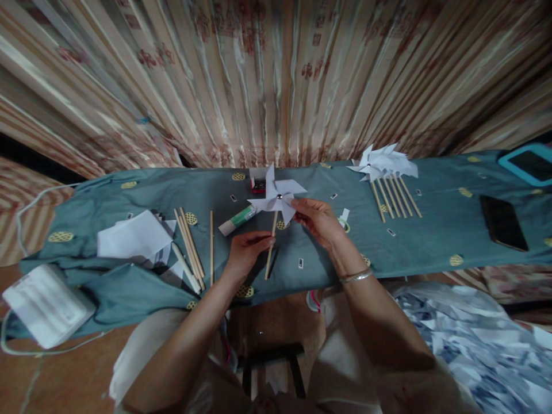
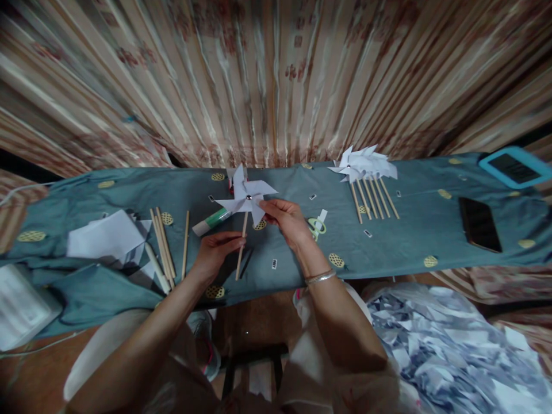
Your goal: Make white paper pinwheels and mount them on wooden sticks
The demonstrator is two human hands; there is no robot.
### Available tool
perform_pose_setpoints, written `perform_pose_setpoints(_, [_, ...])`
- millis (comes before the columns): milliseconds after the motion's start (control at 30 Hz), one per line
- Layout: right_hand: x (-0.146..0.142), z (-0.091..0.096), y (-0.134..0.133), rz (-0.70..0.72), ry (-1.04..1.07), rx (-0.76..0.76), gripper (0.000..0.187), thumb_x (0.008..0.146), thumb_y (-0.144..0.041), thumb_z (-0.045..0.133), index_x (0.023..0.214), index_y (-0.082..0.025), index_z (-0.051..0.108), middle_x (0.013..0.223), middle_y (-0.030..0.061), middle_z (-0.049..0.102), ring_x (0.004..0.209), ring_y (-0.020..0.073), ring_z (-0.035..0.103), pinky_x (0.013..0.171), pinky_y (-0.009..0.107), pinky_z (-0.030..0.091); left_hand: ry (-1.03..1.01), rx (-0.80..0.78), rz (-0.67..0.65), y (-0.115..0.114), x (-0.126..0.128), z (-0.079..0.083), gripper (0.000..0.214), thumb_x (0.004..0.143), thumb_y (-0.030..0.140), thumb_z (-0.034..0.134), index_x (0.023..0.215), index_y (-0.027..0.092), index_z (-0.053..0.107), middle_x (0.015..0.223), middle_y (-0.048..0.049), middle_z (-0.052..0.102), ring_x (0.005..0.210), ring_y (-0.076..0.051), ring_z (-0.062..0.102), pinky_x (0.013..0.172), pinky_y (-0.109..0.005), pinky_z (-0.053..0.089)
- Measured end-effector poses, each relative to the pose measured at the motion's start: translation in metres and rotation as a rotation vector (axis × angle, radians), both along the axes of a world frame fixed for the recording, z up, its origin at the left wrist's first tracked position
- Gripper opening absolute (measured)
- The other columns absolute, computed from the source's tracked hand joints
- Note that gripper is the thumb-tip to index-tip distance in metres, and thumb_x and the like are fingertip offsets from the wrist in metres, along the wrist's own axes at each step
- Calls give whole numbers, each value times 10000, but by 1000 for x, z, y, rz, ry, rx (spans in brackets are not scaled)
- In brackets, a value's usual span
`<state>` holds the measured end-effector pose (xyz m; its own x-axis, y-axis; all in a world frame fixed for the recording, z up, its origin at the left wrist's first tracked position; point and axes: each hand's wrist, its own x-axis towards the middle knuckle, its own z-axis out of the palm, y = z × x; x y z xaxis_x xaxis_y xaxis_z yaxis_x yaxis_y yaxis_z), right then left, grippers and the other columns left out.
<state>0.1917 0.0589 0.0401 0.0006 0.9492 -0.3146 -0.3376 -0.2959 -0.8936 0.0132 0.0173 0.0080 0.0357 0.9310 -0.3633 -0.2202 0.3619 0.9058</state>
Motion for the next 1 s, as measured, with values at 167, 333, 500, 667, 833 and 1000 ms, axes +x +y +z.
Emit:
perform_pose_setpoints(167, [-4, -2, -1, 24, 15, -7, 428, 406, -509, 956, 640, -214, 752, 615, -40, 686, 558, 75, 568, 534, 206, 460, 11, 10, 0, 0, -1, -1, 359, 461, 399, 935, 722, 189, 806, 710, -32, 761, 654, -153, 649, 701, -288, 538])
perform_pose_setpoints(333, [-8, -4, -2, 37, 13, -24, 412, 412, -491, 951, 653, -219, 756, 627, -43, 696, 554, 77, 587, 544, 209, 464, 33, 29, -5, 1, -1, -3, 391, 465, 432, 929, 737, 178, 805, 733, -43, 763, 667, -168, 654, 713, -310, 546])
perform_pose_setpoints(500, [-11, -2, -7, 83, -48, -19, 449, 427, -580, 926, 619, -212, 753, 644, -15, 726, 554, 74, 586, 532, 207, 442, 17, 32, 7, 2, -3, -3, 352, 487, 397, 926, 729, 174, 802, 705, -34, 749, 655, -153, 641, 696, -291, 534])
perform_pose_setpoints(667, [2, 1, -6, 42, -105, 22, 482, 475, -625, 905, 601, -188, 746, 589, 16, 700, 498, 71, 528, 470, 220, 375, -1, 10, 36, 5, -6, 0, 406, 455, 422, 937, 739, 166, 799, 717, -41, 749, 661, -152, 645, 695, -296, 537])
perform_pose_setpoints(833, [26, 0, 7, -293, -59, 209, 396, 561, -530, 908, 592, -215, 671, 645, -17, 688, 488, 54, 450, 469, 228, 356, -1, -8, -4, 3, -5, 5, 378, 441, 409, 935, 704, 175, 797, 702, -39, 750, 648, -144, 634, 667, -275, 522])
perform_pose_setpoints(1000, [28, 2, 13, -202, -73, 110, 432, 524, -587, 900, 701, -227, 739, 680, -9, 712, 592, 94, 571, 559, 232, 456, 35, -5, -106, 0, -1, 7, 262, 485, 351, 894, 670, 191, 801, 637, -25, 728, 604, -141, 601, 635, -268, 491])
